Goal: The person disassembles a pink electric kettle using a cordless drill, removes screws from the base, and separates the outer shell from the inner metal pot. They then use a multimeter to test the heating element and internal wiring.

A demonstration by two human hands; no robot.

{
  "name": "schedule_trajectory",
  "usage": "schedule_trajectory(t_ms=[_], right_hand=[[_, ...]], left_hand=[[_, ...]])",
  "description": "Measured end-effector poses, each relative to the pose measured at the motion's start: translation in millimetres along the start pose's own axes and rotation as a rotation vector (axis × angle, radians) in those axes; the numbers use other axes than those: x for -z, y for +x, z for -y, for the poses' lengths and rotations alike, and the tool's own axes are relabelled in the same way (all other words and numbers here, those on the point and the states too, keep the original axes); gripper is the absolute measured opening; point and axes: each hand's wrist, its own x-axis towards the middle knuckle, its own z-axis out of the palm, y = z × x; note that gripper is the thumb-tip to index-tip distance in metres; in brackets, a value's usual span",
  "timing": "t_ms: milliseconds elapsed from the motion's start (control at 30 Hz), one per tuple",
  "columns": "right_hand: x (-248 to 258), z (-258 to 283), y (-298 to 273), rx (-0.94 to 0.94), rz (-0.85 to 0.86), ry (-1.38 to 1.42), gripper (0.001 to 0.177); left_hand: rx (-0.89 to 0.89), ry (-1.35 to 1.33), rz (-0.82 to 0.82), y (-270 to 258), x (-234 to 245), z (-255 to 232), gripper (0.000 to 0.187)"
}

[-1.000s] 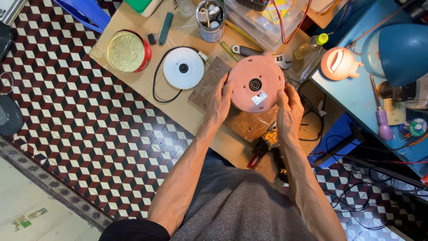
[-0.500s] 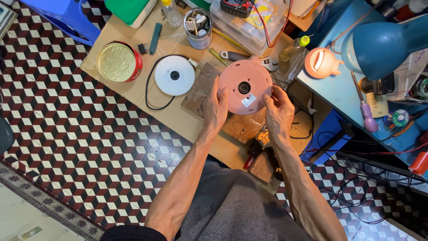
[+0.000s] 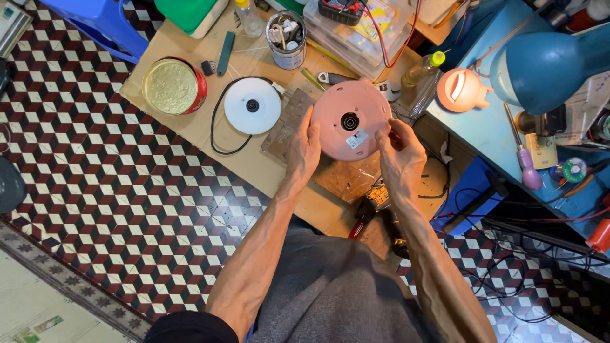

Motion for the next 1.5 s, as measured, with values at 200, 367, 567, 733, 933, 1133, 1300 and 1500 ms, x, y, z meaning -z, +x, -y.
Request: schedule_trajectory(t_ms=[200, 367, 567, 733, 933, 1133, 1300, 1500], right_hand=[[3.8, -7.9, 6.8, 0.083, 0.010, 0.105, 0.033], [4.5, -11.4, 8.1, 0.006, 0.002, 0.112, 0.036], [9.1, -3.8, 12.2, -0.010, 0.100, 0.228, 0.041], [8.2, 6.0, 9.9, 0.125, 0.154, 0.182, 0.046], [8.5, 3.3, 20.4, -0.009, 0.163, 0.150, 0.040], [4.7, -13.5, 23.5, -0.207, 0.155, 0.296, 0.040], [6.9, -15.1, 25.6, -0.271, 0.141, 0.383, 0.041], [10.2, 9.8, 32.2, -0.232, 0.185, 0.471, 0.043]], left_hand=[[0.095, -0.103, 0.069, 1.0, 9.5, -2.7, 0.057], [0.097, -0.202, 0.097, 0.4, 10.8, -2.5, 0.055], [0.027, -0.284, 0.146, 6.0, 14.8, 1.9, 0.051], [0.075, -0.331, 0.180, 8.2, 18.0, 1.0, 0.053], [0.051, -0.309, 0.181, 8.2, 25.1, -3.2, 0.051], [0.032, -0.441, 0.235, 6.6, 33.7, -19.8, 0.051], [-0.022, -0.375, 0.213, 5.2, 37.6, -29.4, 0.053], [0.069, -0.297, 0.158, 7.4, 37.9, -32.9, 0.059]])
